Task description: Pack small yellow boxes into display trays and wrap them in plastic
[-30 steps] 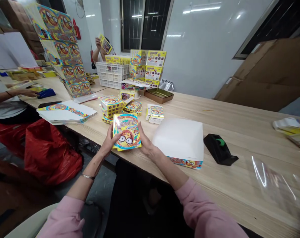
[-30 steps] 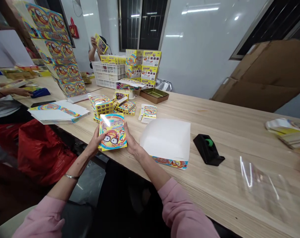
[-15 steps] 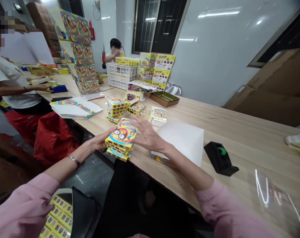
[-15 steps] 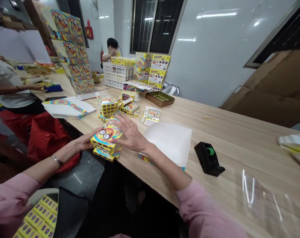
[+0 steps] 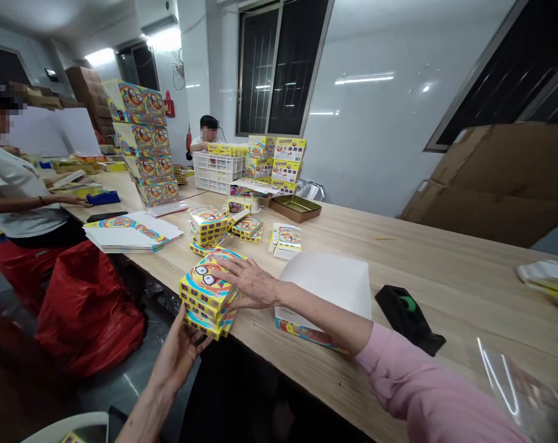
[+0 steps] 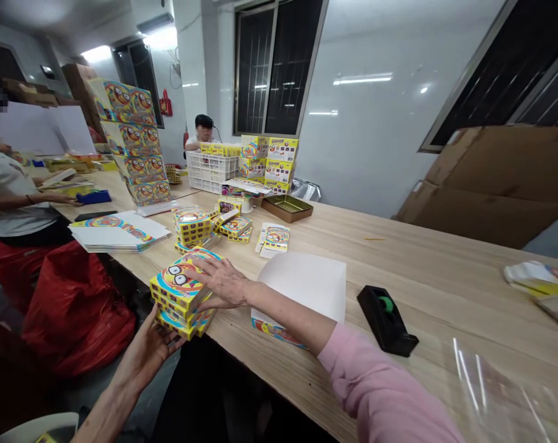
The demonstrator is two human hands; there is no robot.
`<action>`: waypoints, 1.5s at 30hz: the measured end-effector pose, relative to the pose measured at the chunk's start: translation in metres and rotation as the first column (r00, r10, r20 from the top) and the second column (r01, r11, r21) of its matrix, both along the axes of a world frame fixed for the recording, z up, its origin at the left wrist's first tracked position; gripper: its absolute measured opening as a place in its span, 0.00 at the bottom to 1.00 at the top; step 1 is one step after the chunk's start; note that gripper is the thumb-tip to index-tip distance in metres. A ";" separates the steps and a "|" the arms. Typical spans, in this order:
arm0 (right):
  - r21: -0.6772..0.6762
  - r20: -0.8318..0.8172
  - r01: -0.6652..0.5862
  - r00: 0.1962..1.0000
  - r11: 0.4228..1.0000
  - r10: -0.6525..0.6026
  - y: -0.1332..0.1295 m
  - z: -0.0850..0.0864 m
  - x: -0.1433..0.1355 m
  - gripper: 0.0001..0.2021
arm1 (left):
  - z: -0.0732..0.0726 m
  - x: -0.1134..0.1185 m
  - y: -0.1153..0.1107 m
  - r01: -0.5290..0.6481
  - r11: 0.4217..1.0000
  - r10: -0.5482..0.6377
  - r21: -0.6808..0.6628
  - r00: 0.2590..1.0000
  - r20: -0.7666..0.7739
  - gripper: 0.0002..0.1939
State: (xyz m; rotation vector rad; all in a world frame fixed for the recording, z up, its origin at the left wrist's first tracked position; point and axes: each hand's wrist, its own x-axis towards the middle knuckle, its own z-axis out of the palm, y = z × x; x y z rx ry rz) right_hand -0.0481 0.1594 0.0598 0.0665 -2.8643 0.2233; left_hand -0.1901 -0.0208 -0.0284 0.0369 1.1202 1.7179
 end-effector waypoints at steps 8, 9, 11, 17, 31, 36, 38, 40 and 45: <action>-0.368 -0.293 0.110 0.929 0.923 -0.227 -0.001 -0.012 0.016 0.41 | 0.038 -0.031 -0.003 0.092 0.989 -0.010 0.117 0.825 -0.565 0.29; -0.455 -0.282 0.145 0.913 0.879 -0.296 0.002 -0.015 0.017 0.40 | 0.045 -0.034 0.005 0.098 0.990 -0.012 0.101 0.774 -0.633 0.32; -0.619 -0.218 0.189 0.891 0.762 -0.399 0.006 -0.026 0.019 0.40 | 0.058 -0.040 0.027 0.086 0.994 -0.010 0.061 0.649 -0.760 0.35; -0.859 -0.113 0.124 0.900 0.496 -0.421 0.009 -0.057 0.026 0.57 | 0.057 -0.065 0.074 0.241 0.970 -0.040 0.031 0.284 -0.958 0.29; -0.907 0.069 0.108 0.992 0.407 -0.110 0.062 -0.033 0.035 0.63 | -0.019 -0.070 0.068 0.115 0.989 0.024 0.090 0.480 -0.877 0.40; -0.605 -0.165 -0.002 0.978 0.796 -0.123 0.072 -0.037 0.013 0.54 | -0.020 -0.061 0.075 0.059 0.991 0.080 0.120 0.460 -0.884 0.37; -0.517 -0.214 -0.033 0.973 0.855 -0.092 0.062 -0.029 0.014 0.52 | -0.013 -0.061 0.075 0.014 0.993 0.094 0.113 0.463 -0.882 0.37; -0.470 -0.257 -0.022 0.960 0.882 -0.113 0.046 -0.013 0.025 0.50 | 0.004 -0.061 0.076 -0.014 0.993 0.112 0.118 0.442 -0.890 0.38; -0.374 -0.397 0.183 0.855 0.909 -0.335 -0.010 0.048 0.096 0.45 | 0.079 -0.025 0.095 0.267 0.894 0.196 0.360 0.491 -0.849 0.45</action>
